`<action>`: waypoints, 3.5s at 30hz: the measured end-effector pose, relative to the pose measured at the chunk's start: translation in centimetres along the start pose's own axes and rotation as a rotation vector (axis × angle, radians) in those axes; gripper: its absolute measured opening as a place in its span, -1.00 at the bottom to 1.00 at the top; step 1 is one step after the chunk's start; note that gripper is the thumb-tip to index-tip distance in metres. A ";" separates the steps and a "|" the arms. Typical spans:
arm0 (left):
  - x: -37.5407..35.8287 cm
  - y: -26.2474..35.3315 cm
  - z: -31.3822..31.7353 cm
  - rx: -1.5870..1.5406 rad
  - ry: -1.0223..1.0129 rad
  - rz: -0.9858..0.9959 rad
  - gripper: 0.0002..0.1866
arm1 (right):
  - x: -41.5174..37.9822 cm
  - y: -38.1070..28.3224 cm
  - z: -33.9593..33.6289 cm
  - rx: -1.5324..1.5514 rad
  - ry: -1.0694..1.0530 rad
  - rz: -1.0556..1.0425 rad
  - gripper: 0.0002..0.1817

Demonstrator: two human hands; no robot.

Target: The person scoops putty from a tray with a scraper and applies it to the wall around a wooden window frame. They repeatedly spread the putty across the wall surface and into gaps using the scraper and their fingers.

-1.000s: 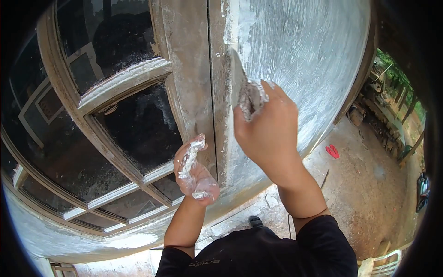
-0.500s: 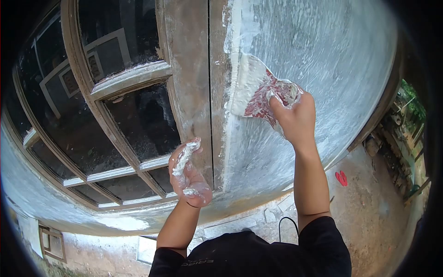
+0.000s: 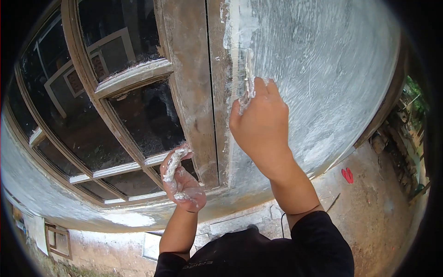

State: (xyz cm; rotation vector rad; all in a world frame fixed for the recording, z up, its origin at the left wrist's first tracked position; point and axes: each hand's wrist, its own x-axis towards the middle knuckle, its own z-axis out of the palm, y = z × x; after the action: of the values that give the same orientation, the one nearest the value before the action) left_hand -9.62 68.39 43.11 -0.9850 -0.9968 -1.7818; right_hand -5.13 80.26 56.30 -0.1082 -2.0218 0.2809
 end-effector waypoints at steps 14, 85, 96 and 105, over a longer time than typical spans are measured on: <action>-0.3 0.6 -3.5 -0.033 -0.062 -0.081 -0.19 | -0.3 0.2 -0.9 0.308 0.056 0.034 -0.79; -1.3 2.0 -7.0 -0.028 -0.127 -0.219 -0.24 | -3.6 -3.5 4.7 0.078 0.019 0.207 -0.60; -1.5 2.0 -6.4 -0.036 -0.196 -0.190 -0.28 | -6.9 -0.4 1.4 0.083 0.125 0.088 -0.62; -1.7 1.8 -5.0 0.003 -0.183 -0.201 -0.29 | -3.2 5.7 1.3 0.556 -0.006 0.108 -0.83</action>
State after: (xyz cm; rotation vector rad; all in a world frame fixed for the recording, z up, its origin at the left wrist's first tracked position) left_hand -8.52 63.81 40.15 -1.0929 -1.2497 -1.8773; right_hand -5.11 85.00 51.56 0.1329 -1.8754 0.8983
